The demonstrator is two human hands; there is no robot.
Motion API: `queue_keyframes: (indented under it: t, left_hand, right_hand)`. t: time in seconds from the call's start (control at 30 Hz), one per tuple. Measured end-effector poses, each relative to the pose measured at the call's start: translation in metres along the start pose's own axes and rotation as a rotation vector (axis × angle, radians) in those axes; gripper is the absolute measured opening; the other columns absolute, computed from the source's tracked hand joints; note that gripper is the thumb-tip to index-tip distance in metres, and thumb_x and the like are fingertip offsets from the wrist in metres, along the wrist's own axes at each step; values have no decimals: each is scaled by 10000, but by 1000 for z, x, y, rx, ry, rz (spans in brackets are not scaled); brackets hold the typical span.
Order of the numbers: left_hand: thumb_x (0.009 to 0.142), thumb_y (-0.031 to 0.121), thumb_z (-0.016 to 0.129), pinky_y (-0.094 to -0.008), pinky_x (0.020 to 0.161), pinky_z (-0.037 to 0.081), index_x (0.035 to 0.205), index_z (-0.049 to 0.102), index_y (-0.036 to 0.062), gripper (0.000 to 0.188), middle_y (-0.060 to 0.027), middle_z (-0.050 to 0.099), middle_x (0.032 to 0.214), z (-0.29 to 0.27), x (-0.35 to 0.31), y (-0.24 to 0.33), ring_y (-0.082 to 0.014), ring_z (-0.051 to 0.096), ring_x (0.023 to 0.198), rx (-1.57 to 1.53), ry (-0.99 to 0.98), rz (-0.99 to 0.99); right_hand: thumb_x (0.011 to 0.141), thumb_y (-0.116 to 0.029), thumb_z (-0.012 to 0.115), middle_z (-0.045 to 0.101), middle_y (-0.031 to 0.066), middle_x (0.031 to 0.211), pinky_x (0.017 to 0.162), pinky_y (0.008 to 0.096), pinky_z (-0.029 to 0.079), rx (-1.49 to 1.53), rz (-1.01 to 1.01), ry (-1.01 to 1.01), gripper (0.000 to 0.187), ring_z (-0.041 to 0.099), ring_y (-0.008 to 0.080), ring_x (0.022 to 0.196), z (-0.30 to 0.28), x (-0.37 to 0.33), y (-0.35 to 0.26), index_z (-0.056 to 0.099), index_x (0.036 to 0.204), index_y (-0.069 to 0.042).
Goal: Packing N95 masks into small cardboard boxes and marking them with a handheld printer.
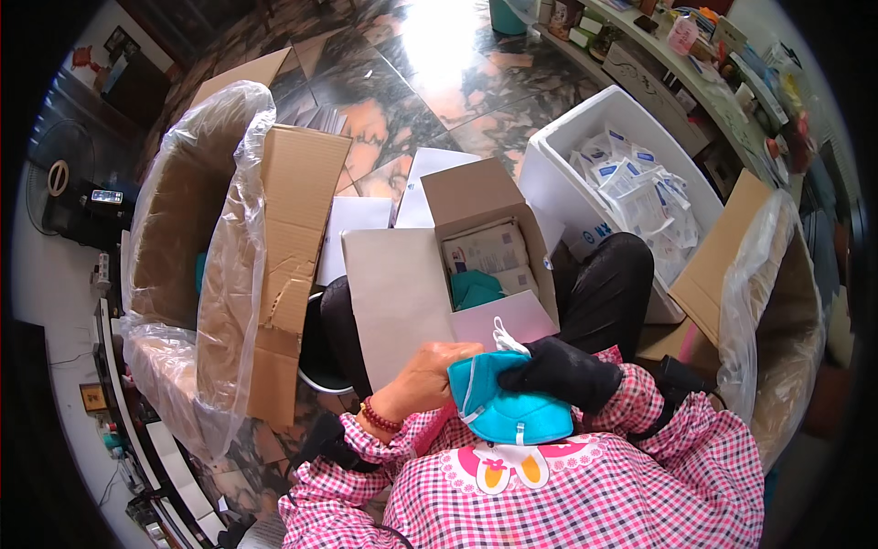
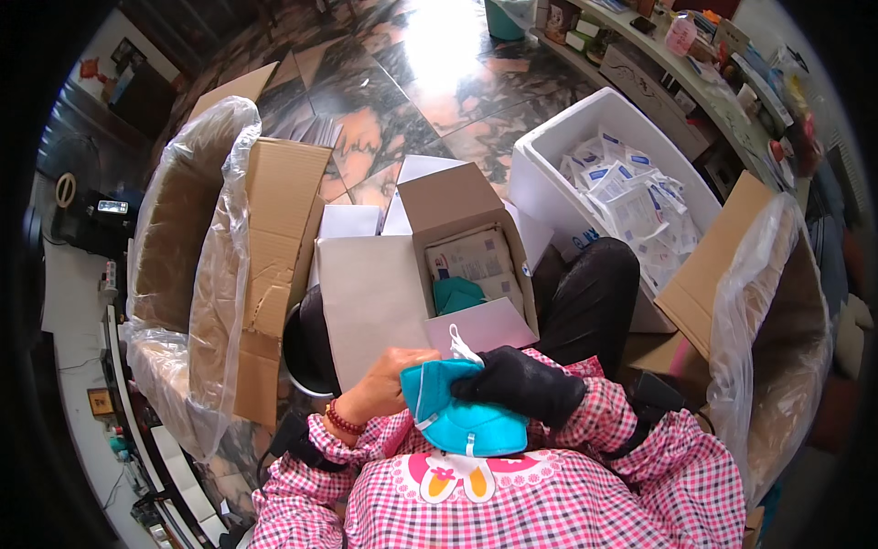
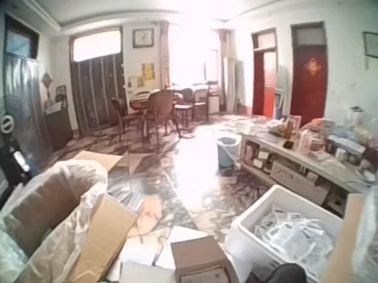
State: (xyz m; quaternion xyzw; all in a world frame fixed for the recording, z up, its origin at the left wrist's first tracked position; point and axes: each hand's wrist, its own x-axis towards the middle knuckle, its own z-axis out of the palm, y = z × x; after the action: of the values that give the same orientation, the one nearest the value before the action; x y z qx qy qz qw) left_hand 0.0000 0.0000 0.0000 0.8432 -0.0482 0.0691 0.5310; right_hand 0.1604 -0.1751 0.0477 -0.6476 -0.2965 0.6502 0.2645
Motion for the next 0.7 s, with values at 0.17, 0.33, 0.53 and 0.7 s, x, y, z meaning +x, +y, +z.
queue_keyframes:
  t: [0.17, 0.33, 0.53, 0.7]
  left_hand:
    - [961, 123, 543, -344, 540, 408, 748, 493, 1, 251, -140, 452, 646, -18, -5, 14, -300, 480, 542, -144, 98, -38]
    - [1011, 164, 493, -340, 519, 382, 731, 483, -2, 326, -116, 447, 629, -19, -21, 14, -261, 454, 512, -153, 107, -119]
    - [1017, 172, 499, -329, 573, 432, 822, 540, -12, 271, -112, 531, 683, 5, -24, 22, -210, 518, 581, -313, 134, -236]
    - [885, 228, 721, -332, 777, 532, 1036, 623, 19, 276, -134, 657, 921, 37, -3, 29, -247, 662, 858, -521, 249, -175]
  right_hand:
    - [917, -169, 705, 717, 106, 996, 864, 321, 538, 467, -116, 71, 271, 669, 159, 900, 13, -15, 1, 680, 1113, 16]
    - [923, -144, 695, 719, 103, 1002, 884, 316, 536, 424, -157, 41, 257, 668, 152, 926, 19, -26, -4, 677, 1123, 16]
    - [938, -148, 676, 720, 103, 992, 866, 315, 539, 642, -133, 30, 247, 668, 144, 920, 26, -25, 12, 676, 1121, 18]
    - [975, -209, 628, 723, 99, 945, 769, 322, 555, 241, -138, 38, 263, 688, 176, 844, 15, -13, 11, 678, 1090, 22]
